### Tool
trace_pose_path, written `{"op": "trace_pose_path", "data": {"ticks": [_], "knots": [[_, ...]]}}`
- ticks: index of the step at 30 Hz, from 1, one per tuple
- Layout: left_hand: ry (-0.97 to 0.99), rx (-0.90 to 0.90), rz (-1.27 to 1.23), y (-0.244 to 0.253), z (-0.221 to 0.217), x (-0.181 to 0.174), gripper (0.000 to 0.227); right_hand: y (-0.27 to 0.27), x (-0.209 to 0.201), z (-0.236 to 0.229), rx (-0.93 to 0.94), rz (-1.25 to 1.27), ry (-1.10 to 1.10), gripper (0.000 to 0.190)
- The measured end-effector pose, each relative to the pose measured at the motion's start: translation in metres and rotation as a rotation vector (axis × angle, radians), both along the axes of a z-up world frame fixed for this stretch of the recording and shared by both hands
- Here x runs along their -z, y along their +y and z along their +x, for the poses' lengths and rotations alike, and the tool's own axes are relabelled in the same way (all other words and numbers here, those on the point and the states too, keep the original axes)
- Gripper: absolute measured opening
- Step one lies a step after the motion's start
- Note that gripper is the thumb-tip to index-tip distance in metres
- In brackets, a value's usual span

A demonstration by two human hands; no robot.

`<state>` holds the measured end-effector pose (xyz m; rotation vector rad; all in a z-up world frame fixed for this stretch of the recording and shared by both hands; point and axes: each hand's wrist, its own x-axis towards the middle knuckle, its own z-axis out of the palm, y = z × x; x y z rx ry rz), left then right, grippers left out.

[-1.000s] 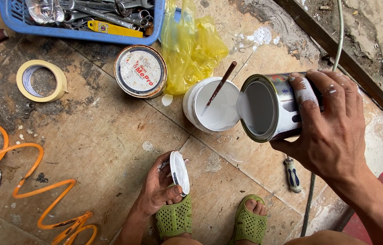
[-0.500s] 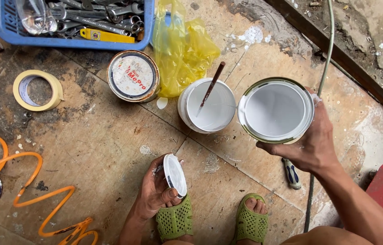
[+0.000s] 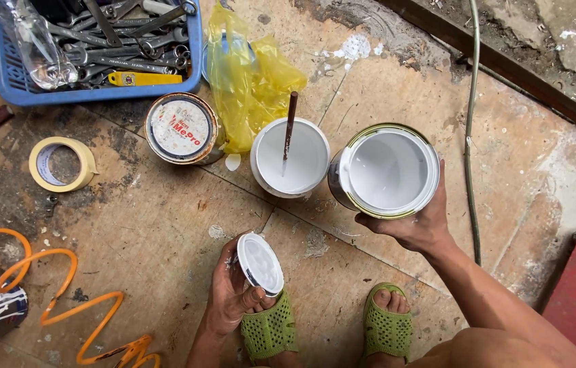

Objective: The person opens a paint can using a screwdriver and pours the white paint into a plastic container. They then stir the paint with a brush, add water from a plastic bottle, and continue mixing the contents thoroughly.

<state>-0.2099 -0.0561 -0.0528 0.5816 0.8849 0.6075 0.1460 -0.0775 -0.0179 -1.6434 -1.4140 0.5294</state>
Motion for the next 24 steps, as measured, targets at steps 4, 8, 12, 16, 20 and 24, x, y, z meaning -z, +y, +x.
{"op": "trace_pose_path", "data": {"ticks": [4,8,12,16,20,24], "knots": [[0.135,0.037,0.113,0.001,0.009,-0.008,0.117,-0.01,0.01,-0.003,0.04,0.012,0.052,0.123],[0.022,-0.007,-0.021,0.005,0.023,-0.035,0.111,-0.028,0.041,0.003,-0.049,0.128,-0.081,0.139],[0.121,0.056,0.293,0.014,0.031,-0.054,0.117,-0.014,0.005,-0.019,0.111,-0.07,0.056,0.119],[0.041,0.071,0.164,0.019,0.039,-0.063,0.112,-0.011,0.023,-0.025,0.111,-0.017,-0.069,0.118],[0.092,0.11,0.364,0.009,0.042,-0.055,0.118,-0.018,0.04,-0.036,0.242,-0.082,-0.041,0.12],[0.089,0.138,0.411,0.005,0.046,-0.057,0.117,-0.019,0.054,-0.031,0.228,-0.051,-0.074,0.123]]}}
